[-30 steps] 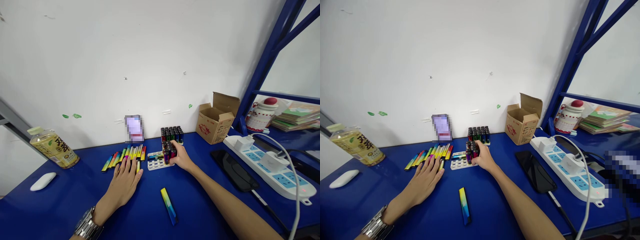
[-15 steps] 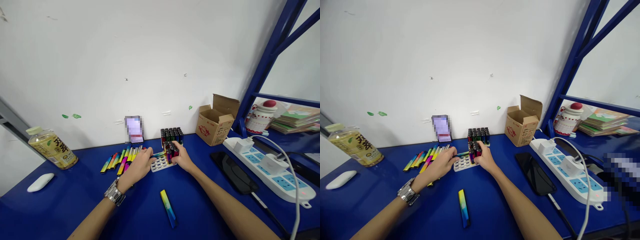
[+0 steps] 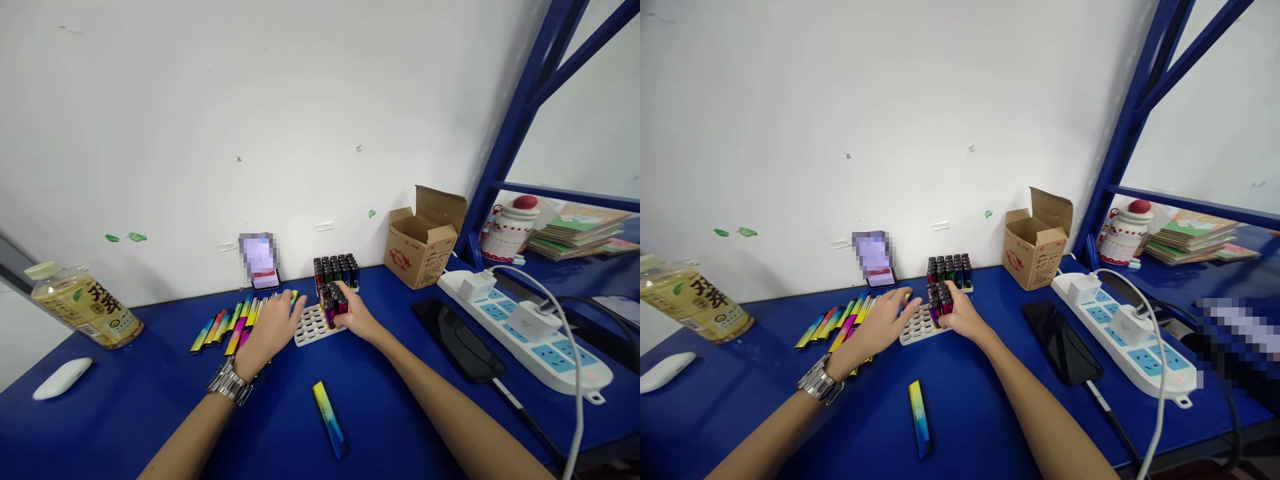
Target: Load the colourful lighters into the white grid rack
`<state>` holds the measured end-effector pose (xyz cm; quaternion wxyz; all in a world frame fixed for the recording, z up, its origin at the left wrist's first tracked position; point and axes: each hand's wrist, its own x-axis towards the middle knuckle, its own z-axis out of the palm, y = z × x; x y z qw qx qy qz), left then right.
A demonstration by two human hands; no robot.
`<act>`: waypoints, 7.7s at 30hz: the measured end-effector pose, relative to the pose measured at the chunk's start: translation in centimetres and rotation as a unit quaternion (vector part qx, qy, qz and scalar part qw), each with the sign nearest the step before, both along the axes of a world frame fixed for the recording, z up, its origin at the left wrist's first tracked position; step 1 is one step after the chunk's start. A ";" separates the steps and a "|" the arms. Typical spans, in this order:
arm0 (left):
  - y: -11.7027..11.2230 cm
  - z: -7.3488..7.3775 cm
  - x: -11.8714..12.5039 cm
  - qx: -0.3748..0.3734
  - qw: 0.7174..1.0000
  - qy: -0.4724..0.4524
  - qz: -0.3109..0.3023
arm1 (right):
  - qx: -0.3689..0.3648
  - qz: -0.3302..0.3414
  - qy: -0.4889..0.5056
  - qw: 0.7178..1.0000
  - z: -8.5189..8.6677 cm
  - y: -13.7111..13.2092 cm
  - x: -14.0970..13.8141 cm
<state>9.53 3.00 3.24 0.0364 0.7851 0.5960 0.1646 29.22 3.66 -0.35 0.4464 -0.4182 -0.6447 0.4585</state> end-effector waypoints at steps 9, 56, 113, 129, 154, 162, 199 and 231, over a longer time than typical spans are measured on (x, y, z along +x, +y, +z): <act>0.6 -1.2 3.0 -0.117 0.937 -0.267 -0.192 | 0.039 0.070 -0.044 0.996 0.4 0.1 1.2; -0.8 -3.1 4.8 0.012 0.962 -0.240 -0.130 | 0.008 0.036 -0.041 0.998 0.2 -0.1 0.6; 0.6 1.0 3.2 -0.145 0.926 -0.328 -0.120 | 0.027 0.019 -0.036 0.999 -0.4 0.3 0.8; 0.2 -1.0 4.5 0.027 0.947 -0.301 -0.106 | 0.012 0.009 -0.028 0.999 0.3 0.0 1.0; 2.0 0.9 0.9 -0.079 0.995 -0.006 0.066 | 0.005 -0.040 -0.081 0.996 -0.2 0.3 3.3; 0.3 0.9 2.6 -0.010 0.989 0.121 0.079 | 0.007 -0.049 -0.080 0.996 0.1 0.3 3.4; 6.0 -0.6 3.2 -0.004 0.997 -0.035 0.066 | 0.005 -0.016 -0.076 0.997 -0.1 0.5 3.6; -3.2 -4.2 5.2 0.123 0.947 0.135 -0.263 | 0.108 -0.093 0.274 0.951 3.1 0.4 2.6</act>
